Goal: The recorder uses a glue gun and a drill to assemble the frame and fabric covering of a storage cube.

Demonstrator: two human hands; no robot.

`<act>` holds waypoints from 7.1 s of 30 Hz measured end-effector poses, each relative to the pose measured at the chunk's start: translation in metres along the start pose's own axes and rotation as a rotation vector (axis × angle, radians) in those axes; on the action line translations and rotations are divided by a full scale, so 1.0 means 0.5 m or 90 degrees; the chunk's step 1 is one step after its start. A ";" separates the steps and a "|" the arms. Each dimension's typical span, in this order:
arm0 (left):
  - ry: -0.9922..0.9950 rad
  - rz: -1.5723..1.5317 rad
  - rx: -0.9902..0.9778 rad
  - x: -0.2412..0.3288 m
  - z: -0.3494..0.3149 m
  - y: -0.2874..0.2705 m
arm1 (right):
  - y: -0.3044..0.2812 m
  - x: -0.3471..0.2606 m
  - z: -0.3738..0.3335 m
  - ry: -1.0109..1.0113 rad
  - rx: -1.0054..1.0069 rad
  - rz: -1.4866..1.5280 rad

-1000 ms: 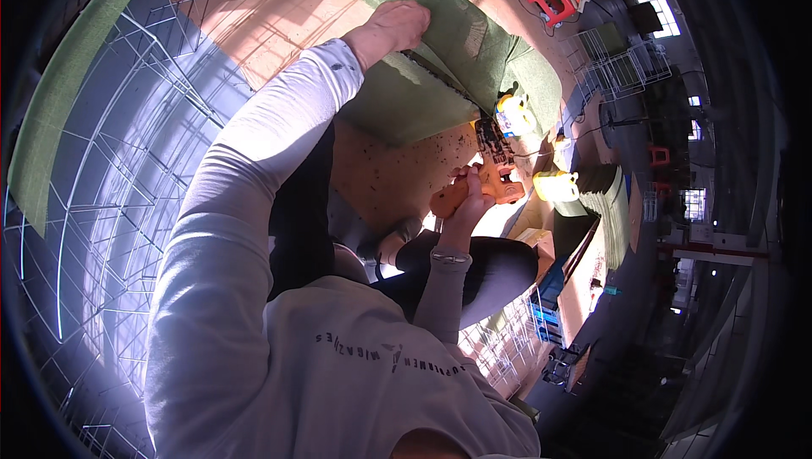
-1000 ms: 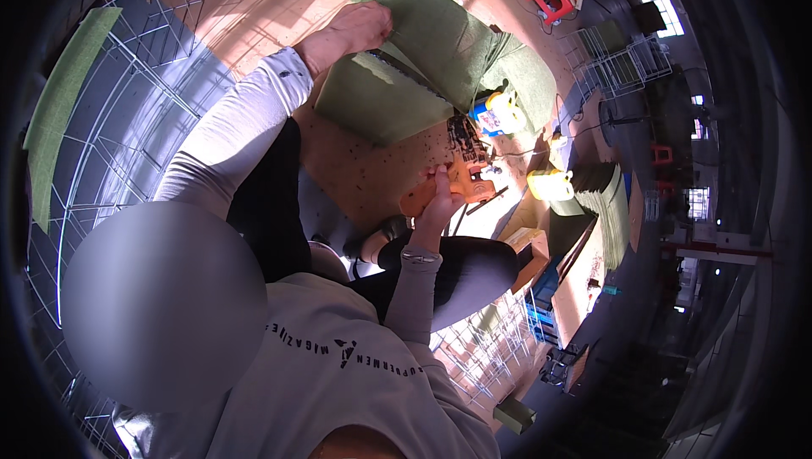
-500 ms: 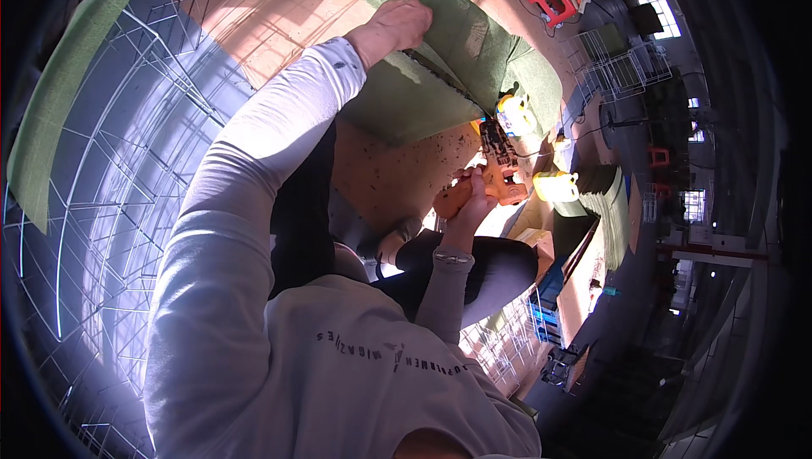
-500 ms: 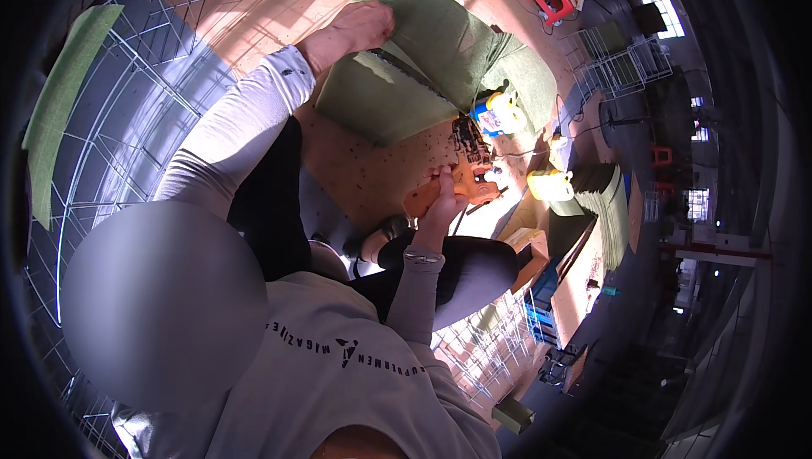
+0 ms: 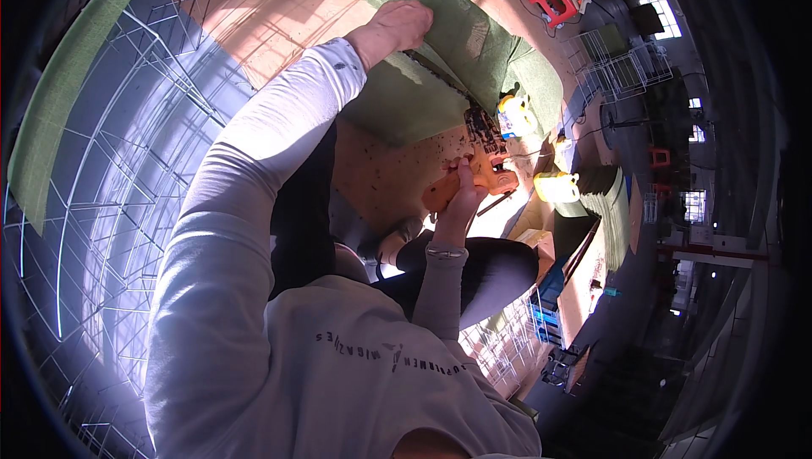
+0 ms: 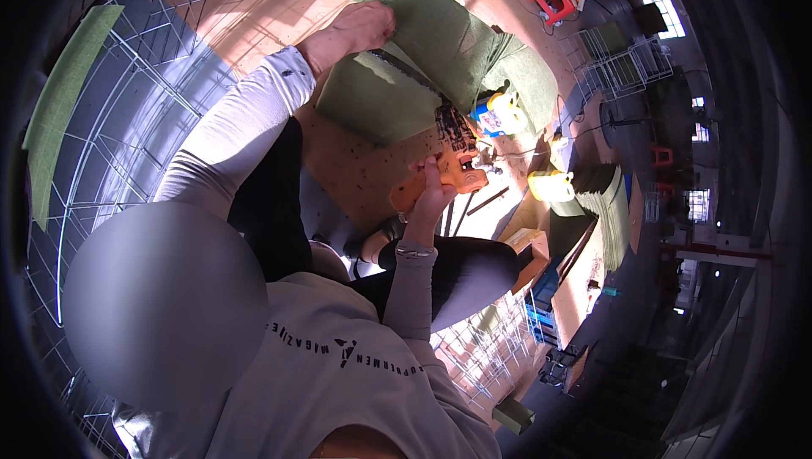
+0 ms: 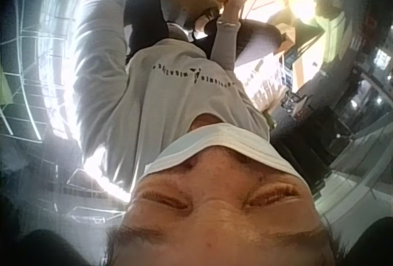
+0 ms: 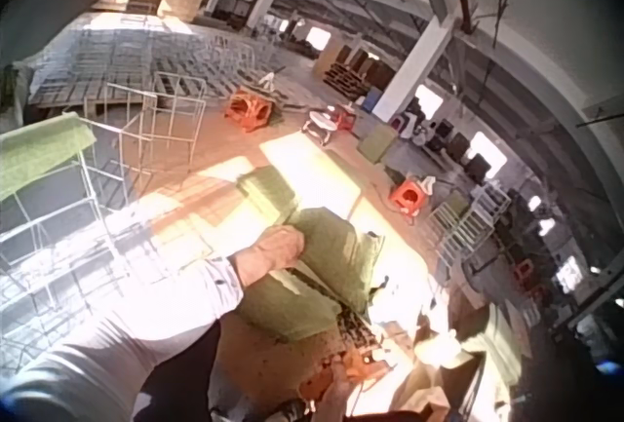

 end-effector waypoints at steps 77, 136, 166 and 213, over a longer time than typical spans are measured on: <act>0.071 -0.090 -0.016 -0.051 0.005 0.006 | 0.125 0.028 0.006 0.037 -0.133 0.029; 0.048 -0.072 -0.027 -0.087 -0.016 -0.035 | 0.197 0.033 0.005 -0.006 -0.240 0.013; 0.066 -0.060 -0.109 -0.077 -0.063 -0.057 | -0.476 0.021 0.382 0.287 -0.033 -0.014; -0.408 -0.951 -0.067 0.215 -0.056 0.345 | -0.133 0.021 0.319 0.171 -0.293 -0.077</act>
Point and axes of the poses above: each hand's wrist, its own z-axis towards the middle knuckle, its own y-axis out of the palm, x = y × z, the point moved 1 cm from there along z, towards the middle knuckle, and after that the axes turned 9 degrees about -z, right-handed, at the moved point
